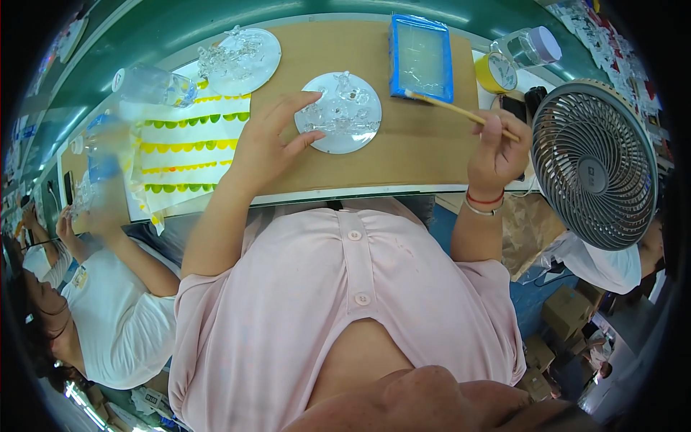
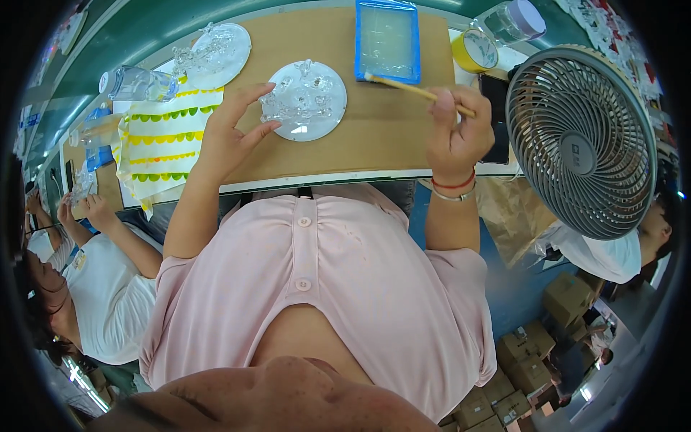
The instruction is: Applying adhesive to circular LED plates and assembling light fixture components on a factory line.
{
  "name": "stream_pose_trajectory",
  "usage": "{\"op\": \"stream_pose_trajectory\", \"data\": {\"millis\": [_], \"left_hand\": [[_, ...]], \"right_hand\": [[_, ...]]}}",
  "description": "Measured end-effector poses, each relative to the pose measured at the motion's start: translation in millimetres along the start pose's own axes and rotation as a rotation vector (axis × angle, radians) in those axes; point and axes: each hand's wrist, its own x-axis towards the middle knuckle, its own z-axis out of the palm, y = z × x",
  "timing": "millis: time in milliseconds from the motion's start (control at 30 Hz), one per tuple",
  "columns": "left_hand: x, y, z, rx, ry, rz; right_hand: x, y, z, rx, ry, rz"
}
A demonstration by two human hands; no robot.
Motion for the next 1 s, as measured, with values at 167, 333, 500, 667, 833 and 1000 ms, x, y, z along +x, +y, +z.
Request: {"op": "stream_pose_trajectory", "data": {"millis": [167,333,500,667,833,1000], "left_hand": [[-4.3,1.6,5.0,0.013,0.048,0.017],[-7.2,-0.8,6.3,-0.023,0.083,-0.005],[-9.2,0.3,6.7,-0.038,0.066,-0.032],[-9.5,1.3,2.3,-0.049,0.032,-0.049],[-9.0,2.1,-0.5,-0.088,0.013,-0.070],[-6.8,2.9,-1.7,-0.095,-0.009,-0.115]], "right_hand": [[-23.6,-15.2,3.0,0.097,-0.164,0.010],[-38.7,-13.9,19.7,0.058,-0.207,0.014],[-41.3,-15.6,37.3,0.063,-0.243,-0.074],[-34.5,-18.4,42.5,0.103,-0.246,-0.230],[-32.9,-14.0,29.0,-0.015,-0.252,-0.151],[-30.7,-8.7,30.5,-0.019,-0.165,-0.060]]}}
